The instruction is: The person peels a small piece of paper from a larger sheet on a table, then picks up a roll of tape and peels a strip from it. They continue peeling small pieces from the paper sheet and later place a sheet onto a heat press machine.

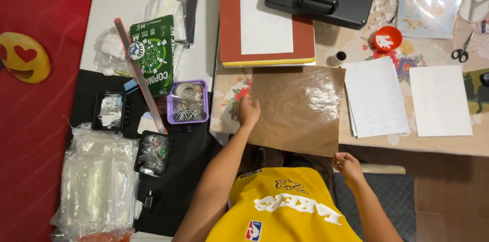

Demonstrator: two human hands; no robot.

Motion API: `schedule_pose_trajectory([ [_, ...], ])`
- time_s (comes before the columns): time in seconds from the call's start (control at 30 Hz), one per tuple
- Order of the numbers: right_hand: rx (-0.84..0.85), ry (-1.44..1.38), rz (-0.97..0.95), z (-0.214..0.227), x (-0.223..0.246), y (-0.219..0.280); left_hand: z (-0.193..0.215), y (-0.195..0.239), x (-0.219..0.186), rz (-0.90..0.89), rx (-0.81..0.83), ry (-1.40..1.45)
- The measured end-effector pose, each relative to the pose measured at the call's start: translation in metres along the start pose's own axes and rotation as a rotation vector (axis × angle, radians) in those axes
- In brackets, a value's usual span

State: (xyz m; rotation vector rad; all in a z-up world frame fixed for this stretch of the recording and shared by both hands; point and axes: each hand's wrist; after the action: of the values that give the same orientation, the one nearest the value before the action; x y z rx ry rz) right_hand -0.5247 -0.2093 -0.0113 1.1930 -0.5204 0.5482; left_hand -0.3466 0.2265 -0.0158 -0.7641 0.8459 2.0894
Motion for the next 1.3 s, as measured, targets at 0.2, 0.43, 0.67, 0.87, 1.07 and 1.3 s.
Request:
schedule_pose_trajectory([
  [0.2,-0.350,0.355,0.065,-0.002,0.006,-0.006,0.001,-0.078,-0.048,-0.229,-0.215,0.110],
  [0.43,-0.295,0.336,0.473,-0.080,0.181,-0.012,0.013,-0.139,-0.109,-0.076,-0.118,0.065],
  [0.67,0.156,0.053,0.434,-0.210,0.344,-0.138,0.015,-0.153,-0.150,0.143,-0.054,0.076],
  [0.87,0.147,-0.087,0.232,-0.254,0.368,-0.196,0.006,-0.168,-0.159,0.307,-0.125,0.152],
  [1.07,0.053,0.035,0.245,-0.245,0.351,-0.197,0.013,-0.149,-0.170,0.380,-0.152,0.075],
  [1.3,0.007,0.142,0.345,-0.224,0.369,-0.187,0.003,-0.135,-0.169,0.331,-0.221,0.112],
])
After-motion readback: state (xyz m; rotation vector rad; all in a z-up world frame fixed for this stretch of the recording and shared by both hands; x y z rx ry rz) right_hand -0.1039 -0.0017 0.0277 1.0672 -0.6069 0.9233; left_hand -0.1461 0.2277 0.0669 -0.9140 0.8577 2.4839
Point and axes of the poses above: each hand's wrist, its own y-axis away from the middle knuckle, its own z-axis out of the back of the hand, x = y × z, and after that the axes turned 8 degrees about y, right-handed
